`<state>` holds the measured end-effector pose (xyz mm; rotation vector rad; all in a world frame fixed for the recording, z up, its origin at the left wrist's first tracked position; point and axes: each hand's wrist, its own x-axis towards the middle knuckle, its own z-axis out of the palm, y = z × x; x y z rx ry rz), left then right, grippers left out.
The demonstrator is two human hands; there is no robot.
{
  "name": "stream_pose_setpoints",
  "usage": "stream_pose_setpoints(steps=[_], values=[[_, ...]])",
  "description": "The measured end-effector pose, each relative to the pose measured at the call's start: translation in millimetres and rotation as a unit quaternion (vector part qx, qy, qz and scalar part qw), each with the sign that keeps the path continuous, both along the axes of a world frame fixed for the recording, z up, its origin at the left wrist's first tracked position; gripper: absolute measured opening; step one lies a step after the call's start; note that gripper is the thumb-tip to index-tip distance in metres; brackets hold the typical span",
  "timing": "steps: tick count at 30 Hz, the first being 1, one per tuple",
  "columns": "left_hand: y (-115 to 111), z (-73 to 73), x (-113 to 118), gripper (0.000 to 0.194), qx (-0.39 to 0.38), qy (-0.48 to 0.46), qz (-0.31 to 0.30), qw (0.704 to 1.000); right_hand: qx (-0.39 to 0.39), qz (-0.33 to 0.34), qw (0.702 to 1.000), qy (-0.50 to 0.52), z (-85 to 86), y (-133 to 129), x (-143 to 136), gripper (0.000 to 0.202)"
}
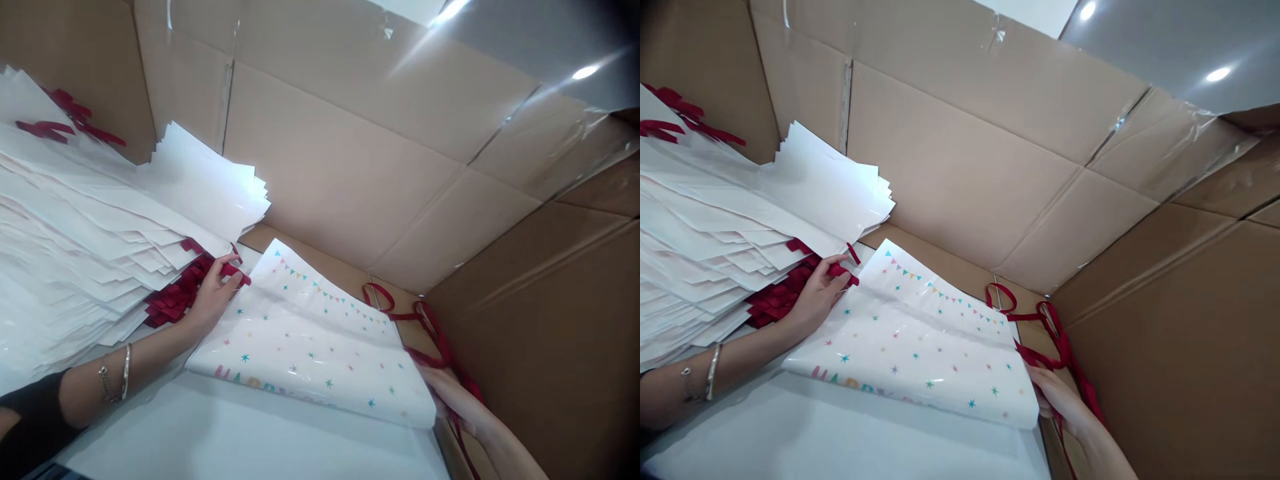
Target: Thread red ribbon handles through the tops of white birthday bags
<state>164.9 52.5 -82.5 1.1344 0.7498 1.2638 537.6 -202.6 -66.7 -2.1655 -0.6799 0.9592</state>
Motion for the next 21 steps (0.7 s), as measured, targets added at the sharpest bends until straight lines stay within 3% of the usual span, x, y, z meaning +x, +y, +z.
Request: stream_pose_setpoints(steps=[3, 6, 10, 14, 17, 19, 21], values=[[-2, 2.5, 1, 0.042, -0.016, 0.038, -0.026, 0.999, 0.059, -0.073, 0.993, 0.077, -2.7, 9, -4, 0.037], [-2, 1.2, -1, 0.04, -0.012, 0.096, -0.051, 0.994, 0.069, -0.088, 0.987, 0.119, -6.7, 22, -5, 0.03], [6, -7.5, -11, 0.03, 0.115, 0.252, -0.035, 0.96, 0.079, -0.065, 0.986, 0.131, -14.9, 28, 1, 0.026], [9, -9.9, -33, 0.026, 0.304, 0.402, 0.02, 0.864, 0.085, -0.094, 0.983, 0.136, -16.9, 20, 8, 0.033], [5, 0.2, -53, 0.02, 0.458, 0.437, 0.037, 0.773, 0.075, -0.143, 0.974, 0.16, -11.4, 18, 6, 0.042], [3, 8.8, -65, 0.021, 0.555, 0.431, 0.006, 0.712, 0.065, -0.179, 0.968, 0.163, -6.2, 19, 3, 0.046], [2, 15.0, -73, 0.02, 0.603, 0.428, -0.053, 0.671, 0.053, -0.2, 0.968, 0.145, -2.1, 22, 0, 0.052]])
